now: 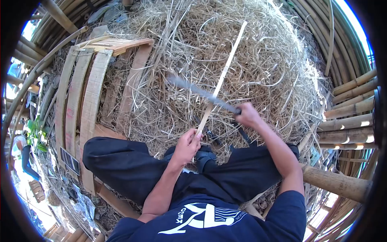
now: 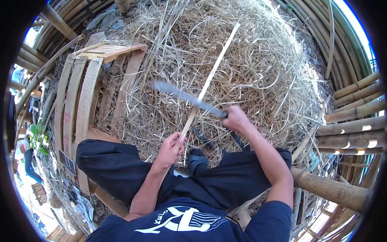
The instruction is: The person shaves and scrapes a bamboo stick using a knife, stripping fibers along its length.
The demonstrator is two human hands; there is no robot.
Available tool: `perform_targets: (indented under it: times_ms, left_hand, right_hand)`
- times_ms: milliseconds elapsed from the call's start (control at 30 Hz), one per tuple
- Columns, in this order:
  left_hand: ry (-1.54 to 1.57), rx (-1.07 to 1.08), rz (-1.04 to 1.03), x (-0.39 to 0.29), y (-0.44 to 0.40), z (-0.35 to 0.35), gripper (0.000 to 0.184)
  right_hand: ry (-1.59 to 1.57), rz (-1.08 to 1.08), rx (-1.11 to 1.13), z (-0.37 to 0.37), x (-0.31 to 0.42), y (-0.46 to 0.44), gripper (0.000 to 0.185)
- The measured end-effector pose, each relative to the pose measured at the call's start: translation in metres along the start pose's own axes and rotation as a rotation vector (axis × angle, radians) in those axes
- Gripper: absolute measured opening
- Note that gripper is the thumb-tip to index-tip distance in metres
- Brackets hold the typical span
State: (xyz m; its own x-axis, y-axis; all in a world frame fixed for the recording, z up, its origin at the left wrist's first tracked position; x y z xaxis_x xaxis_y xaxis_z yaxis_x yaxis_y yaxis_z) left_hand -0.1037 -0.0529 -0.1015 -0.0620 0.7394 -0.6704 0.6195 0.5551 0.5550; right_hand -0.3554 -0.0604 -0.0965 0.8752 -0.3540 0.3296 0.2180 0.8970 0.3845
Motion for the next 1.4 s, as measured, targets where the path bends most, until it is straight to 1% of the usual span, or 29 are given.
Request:
perform_targets:
  times_ms: [67,100,133,200,267,300,333,400,467,500,533,600,667,700,733,800,867,900,933,1000,1067,1133,1200,1233,1267,1333,1400]
  left_hand:
    - [-0.010,-0.006,-0.043,0.003,-0.002,0.003,0.018]
    - [-0.052,-0.030,-0.046,0.007,-0.001,0.007,0.018]
    - [-0.070,-0.035,-0.038,0.007,0.002,0.009,0.018]
    - [-0.138,-0.054,-0.060,0.001,0.005,0.010,0.018]
    - [-0.170,-0.044,-0.066,-0.001,0.003,0.004,0.018]
    - [-0.112,-0.030,-0.076,-0.001,0.001,0.003,0.018]
    - [-0.049,-0.022,-0.085,-0.002,0.001,0.002,0.017]
    - [-0.046,-0.020,-0.087,-0.006,0.003,-0.001,0.017]
    - [-0.065,-0.023,-0.054,-0.005,0.005,-0.001,0.018]
    - [-0.076,-0.048,-0.044,-0.004,0.007,0.001,0.017]
    - [-0.086,-0.055,-0.038,-0.002,0.009,0.005,0.017]
    - [-0.138,-0.076,-0.062,0.002,0.007,0.011,0.016]
    - [-0.163,-0.046,-0.091,0.003,0.006,0.007,0.016]
    - [-0.138,-0.030,-0.087,0.004,0.005,0.005,0.017]
    - [-0.110,-0.015,-0.084,0.001,0.004,0.000,0.017]
    - [-0.099,-0.031,-0.057,-0.003,0.007,-0.004,0.017]
    - [-0.088,-0.050,-0.057,-0.005,0.009,0.000,0.017]
    - [-0.081,-0.033,-0.074,0.001,0.007,0.004,0.016]
    - [-0.092,-0.045,-0.065,0.003,0.010,0.008,0.016]
    - [-0.164,-0.074,-0.091,0.001,0.011,0.011,0.016]
    - [-0.170,-0.046,-0.083,0.002,0.010,0.006,0.016]
    - [-0.185,-0.043,-0.117,0.000,0.007,0.002,0.015]
    - [-0.130,-0.020,-0.110,-0.004,0.009,-0.004,0.014]
    - [-0.103,-0.017,-0.091,-0.006,0.010,-0.004,0.014]
    - [-0.078,-0.022,-0.070,-0.007,0.012,-0.001,0.014]
    - [-0.117,-0.022,-0.062,-0.005,0.013,0.004,0.014]
    - [-0.090,-0.037,-0.080,-0.001,0.012,0.006,0.013]
  right_hand:
    - [0.248,0.262,0.072,-0.024,0.038,0.009,0.024]
    - [0.221,0.229,0.146,-0.027,0.036,0.002,0.027]
    - [0.245,0.245,-0.024,-0.015,0.031,-0.002,0.023]
    - [-0.040,-0.212,0.098,-0.013,-0.034,-0.015,0.022]
    - [0.016,-0.258,-0.018,0.010,-0.059,-0.022,0.027]
    - [0.012,-0.209,-0.088,0.022,-0.047,-0.018,0.030]
    - [-0.016,-0.220,-0.077,0.022,-0.042,-0.014,0.030]
    - [-0.064,-0.134,0.042,0.000,-0.026,-0.010,0.028]
    - [0.131,0.164,-0.043,-0.003,0.023,0.003,0.027]
    - [0.265,0.268,-0.022,-0.013,0.037,0.002,0.026]
    - [0.252,0.269,-0.022,-0.015,0.035,-0.002,0.026]
    - [0.179,-0.058,0.046,-0.007,-0.016,-0.020,0.023]
    - [-0.050,-0.317,0.005,0.015,-0.064,-0.028,0.024]
    - [0.010,-0.257,-0.066,0.023,-0.062,-0.027,0.026]
    - [0.015,-0.257,-0.077,0.030,-0.052,-0.021,0.026]
    - [-0.096,-0.241,0.095,0.014,-0.028,-0.005,0.028]
    - [0.075,0.159,-0.070,-0.005,0.011,0.000,0.030]
    - [0.203,0.197,0.048,-0.010,0.026,0.000,0.032]
    - [0.293,0.183,0.019,-0.002,0.026,-0.004,0.029]
    - [0.154,-0.126,0.016,-0.004,-0.034,-0.029,0.026]
    - [-0.062,-0.348,-0.055,0.023,-0.067,-0.024,0.026]
    - [0.004,-0.315,-0.106,0.037,-0.059,-0.016,0.026]
    - [-0.055,-0.154,-0.060,0.030,-0.036,-0.009,0.027]
    - [-0.033,-0.063,-0.088,0.029,-0.016,-0.002,0.028]
    - [0.099,0.147,-0.120,0.021,0.006,0.001,0.027]
    - [0.400,0.251,-0.112,0.015,0.024,-0.002,0.027]
    - [0.143,-0.059,0.015,0.009,-0.022,-0.021,0.028]
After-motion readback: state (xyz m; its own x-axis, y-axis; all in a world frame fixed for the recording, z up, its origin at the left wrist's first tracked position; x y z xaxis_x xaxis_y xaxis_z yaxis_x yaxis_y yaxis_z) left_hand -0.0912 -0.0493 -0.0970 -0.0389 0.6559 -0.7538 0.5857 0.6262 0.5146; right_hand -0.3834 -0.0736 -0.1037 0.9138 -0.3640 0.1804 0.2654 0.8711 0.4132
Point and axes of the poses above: each hand's wrist, its own y-axis away from the middle knuckle, its own z-axis out of the back of the hand, x = y × z, the point moved 10 cm from there along -y, towards the middle knuckle, and after that the axes turned 11 degrees about y, right-handed, at the moved point
